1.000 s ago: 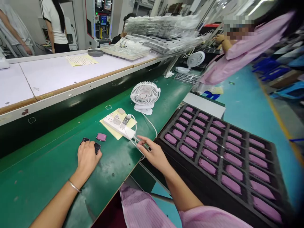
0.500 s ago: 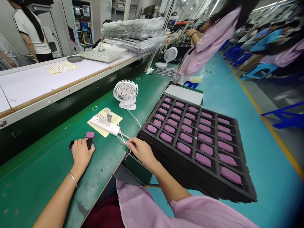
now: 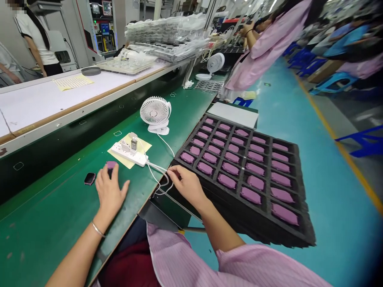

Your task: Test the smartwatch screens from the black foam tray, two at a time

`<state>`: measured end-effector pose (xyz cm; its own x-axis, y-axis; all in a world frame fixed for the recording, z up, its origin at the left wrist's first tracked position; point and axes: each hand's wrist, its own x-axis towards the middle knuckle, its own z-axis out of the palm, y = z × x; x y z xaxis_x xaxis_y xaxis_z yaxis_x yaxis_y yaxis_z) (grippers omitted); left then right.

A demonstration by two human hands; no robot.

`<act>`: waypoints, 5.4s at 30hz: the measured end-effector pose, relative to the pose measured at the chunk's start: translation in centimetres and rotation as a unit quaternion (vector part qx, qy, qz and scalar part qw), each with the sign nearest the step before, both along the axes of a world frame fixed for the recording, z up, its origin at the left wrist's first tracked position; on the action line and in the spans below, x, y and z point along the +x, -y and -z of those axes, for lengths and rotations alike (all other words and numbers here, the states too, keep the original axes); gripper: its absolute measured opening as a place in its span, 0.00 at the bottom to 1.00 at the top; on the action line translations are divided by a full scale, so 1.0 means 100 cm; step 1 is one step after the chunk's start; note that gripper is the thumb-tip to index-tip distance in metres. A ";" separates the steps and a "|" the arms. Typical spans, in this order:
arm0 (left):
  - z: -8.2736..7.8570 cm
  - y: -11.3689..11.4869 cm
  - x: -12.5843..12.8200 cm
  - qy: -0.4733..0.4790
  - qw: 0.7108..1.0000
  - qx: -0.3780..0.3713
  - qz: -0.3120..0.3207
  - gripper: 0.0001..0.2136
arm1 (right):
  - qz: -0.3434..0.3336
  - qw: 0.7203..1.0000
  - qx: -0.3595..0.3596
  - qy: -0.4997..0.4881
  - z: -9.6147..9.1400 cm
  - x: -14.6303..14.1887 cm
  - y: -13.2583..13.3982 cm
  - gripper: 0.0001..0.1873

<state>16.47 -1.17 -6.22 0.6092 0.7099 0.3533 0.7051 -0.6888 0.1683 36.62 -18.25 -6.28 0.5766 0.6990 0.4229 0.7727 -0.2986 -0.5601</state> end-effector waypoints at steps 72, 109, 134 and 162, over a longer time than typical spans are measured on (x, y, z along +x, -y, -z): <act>-0.005 -0.045 -0.051 -0.021 0.996 -0.060 -0.068 0.29 | -0.292 0.754 0.129 -0.573 -0.039 -0.067 -0.115 0.14; 0.029 -0.080 -0.051 0.039 0.989 -0.120 -0.073 0.14 | -0.032 0.971 -0.181 -0.154 0.008 0.097 -0.264 0.08; 0.029 -0.081 -0.051 0.040 0.988 -0.128 -0.073 0.15 | -0.247 0.700 0.177 -0.646 -0.001 0.087 -0.248 0.15; 0.024 -0.075 -0.048 0.033 0.985 -0.138 -0.097 0.13 | -0.278 0.563 0.167 -0.760 0.029 -0.066 -0.110 0.22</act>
